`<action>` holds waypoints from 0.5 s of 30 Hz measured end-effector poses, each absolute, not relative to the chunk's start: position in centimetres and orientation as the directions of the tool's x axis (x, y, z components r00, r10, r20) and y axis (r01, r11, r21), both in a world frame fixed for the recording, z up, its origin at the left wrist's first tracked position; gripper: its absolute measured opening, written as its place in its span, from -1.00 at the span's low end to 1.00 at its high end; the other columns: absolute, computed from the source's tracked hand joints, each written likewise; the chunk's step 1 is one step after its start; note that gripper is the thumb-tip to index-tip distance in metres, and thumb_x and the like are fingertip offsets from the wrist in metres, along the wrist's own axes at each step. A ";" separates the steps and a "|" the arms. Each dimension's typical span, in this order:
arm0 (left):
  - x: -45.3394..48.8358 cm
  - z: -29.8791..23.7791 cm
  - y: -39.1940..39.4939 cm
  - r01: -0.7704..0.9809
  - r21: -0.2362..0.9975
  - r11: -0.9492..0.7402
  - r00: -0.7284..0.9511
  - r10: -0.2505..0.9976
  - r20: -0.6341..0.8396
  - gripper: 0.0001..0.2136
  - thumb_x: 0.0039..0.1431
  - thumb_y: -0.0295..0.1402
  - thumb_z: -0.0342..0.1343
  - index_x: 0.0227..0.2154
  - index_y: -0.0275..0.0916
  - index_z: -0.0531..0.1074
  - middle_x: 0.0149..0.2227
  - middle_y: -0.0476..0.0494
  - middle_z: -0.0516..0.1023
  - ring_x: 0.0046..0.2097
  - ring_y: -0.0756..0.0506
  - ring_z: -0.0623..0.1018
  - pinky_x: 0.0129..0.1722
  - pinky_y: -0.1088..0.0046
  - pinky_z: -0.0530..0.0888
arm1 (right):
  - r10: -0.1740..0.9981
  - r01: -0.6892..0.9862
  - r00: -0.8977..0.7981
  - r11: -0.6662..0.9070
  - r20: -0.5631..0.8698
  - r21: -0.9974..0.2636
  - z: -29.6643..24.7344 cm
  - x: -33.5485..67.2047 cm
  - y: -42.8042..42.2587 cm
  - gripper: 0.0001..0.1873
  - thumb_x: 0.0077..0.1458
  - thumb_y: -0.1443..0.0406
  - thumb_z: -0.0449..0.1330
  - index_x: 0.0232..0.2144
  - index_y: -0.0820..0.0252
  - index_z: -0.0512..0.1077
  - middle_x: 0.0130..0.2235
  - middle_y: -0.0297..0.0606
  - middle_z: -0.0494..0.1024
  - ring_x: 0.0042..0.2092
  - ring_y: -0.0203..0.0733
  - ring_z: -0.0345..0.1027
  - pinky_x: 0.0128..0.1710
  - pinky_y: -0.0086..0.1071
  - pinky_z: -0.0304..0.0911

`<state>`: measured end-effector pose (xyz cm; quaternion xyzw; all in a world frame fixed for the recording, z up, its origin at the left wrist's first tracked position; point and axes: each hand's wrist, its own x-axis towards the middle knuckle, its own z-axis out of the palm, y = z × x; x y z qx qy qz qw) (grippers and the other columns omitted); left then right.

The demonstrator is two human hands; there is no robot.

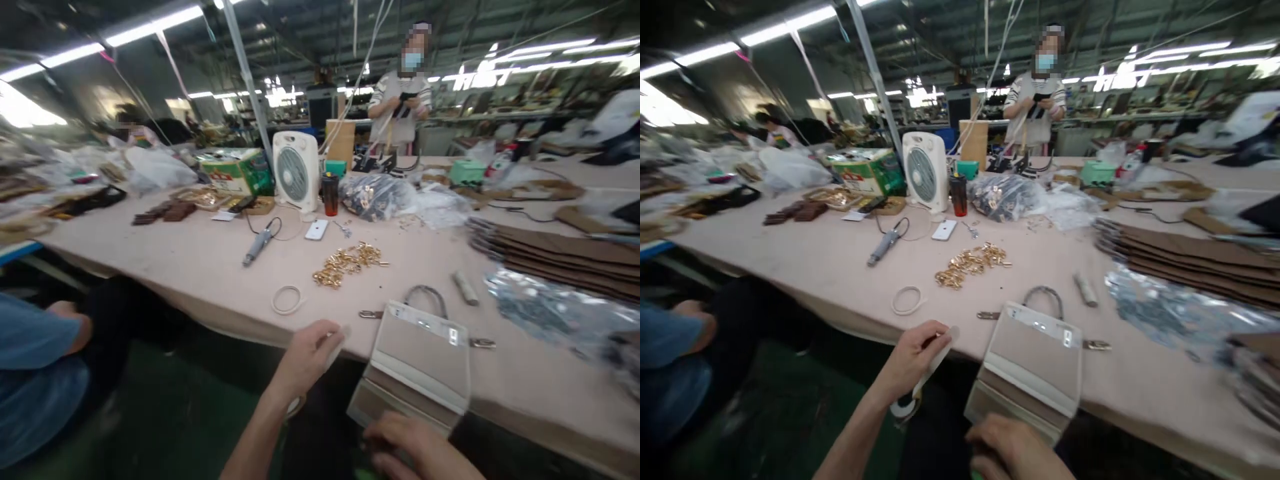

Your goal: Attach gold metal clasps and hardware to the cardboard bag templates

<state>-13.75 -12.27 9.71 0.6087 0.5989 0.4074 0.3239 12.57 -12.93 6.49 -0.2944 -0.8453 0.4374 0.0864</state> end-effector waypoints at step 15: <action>-2.1 10.8 -8.8 0.634 0.659 -0.404 0.472 0.877 0.083 -0.75 0.43 -0.29 -0.01 -0.22 -0.16 0.59 -0.27 -0.16 0.63 -0.17 -0.19 0.58 -0.16 0.34 0.43 | 0.758 0.482 -0.599 0.598 0.258 -0.640 10.8 20.1 -7.4 -0.78 0.36 0.24 0.20 0.03 0.05 0.50 -0.05 -0.15 0.63 -0.01 -0.07 0.53 -0.01 -0.22 0.46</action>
